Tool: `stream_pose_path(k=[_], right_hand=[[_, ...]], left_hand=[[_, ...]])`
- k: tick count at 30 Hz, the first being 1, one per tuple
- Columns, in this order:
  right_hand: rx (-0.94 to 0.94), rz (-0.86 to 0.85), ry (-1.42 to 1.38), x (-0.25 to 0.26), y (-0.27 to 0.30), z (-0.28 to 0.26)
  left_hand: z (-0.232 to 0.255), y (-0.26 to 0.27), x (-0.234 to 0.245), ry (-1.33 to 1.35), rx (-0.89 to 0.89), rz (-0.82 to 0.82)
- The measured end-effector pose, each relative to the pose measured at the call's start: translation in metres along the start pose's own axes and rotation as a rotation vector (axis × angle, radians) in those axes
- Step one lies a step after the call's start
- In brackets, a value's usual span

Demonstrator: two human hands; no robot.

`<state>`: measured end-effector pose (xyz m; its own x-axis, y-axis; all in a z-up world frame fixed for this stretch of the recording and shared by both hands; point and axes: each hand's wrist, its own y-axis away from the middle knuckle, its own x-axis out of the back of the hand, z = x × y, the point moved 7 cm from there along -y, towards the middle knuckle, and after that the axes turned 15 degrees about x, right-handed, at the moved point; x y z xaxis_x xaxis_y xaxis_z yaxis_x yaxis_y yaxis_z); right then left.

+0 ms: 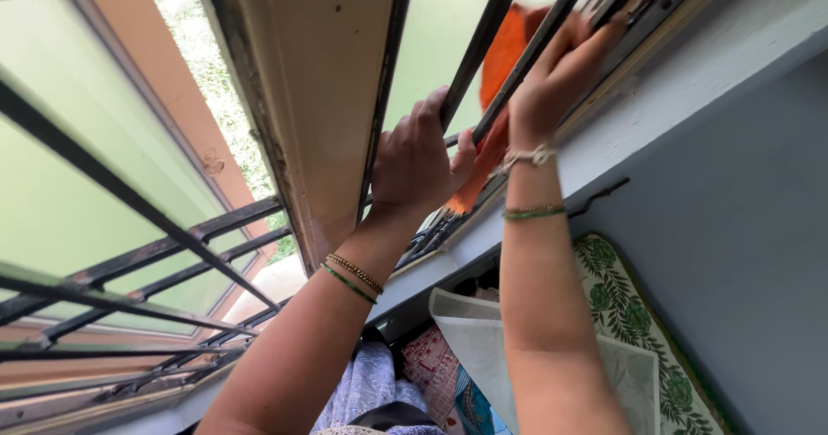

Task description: The person wipes the horizontal and vertical metal bars of a window using a cloth, reaching up to clean different sections of the frame.

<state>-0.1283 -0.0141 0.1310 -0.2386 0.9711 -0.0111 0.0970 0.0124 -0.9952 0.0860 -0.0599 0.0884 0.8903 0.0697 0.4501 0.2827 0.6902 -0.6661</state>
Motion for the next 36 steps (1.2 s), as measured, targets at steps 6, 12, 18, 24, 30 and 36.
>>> stream_pose_path(k=[6, 12, 18, 24, 30, 36], right_hand=[[0.022, -0.205, 0.431, 0.009, 0.050, -0.036], [-0.236, -0.148, 0.250, 0.037, 0.047, -0.071], [0.067, 0.294, -0.292, 0.002, -0.035, -0.096], [0.117, 0.153, -0.033, -0.026, -0.055, -0.117], [-0.148, -0.011, -0.247, -0.025, 0.011, -0.110], [-0.187, 0.025, -0.365, -0.017, -0.006, -0.106]], left_hand=[[-0.003, 0.002, -0.004, -0.003, -0.017, 0.002], [-0.001, 0.001, -0.005, -0.060, 0.009, 0.008], [0.001, 0.000, -0.002, -0.019, 0.007, -0.048], [-0.003, 0.001, -0.007, -0.096, 0.041, -0.009], [-0.005, 0.005, -0.002, -0.084, 0.068, -0.052], [-0.003, 0.004, -0.004, -0.047, 0.034, 0.019]])
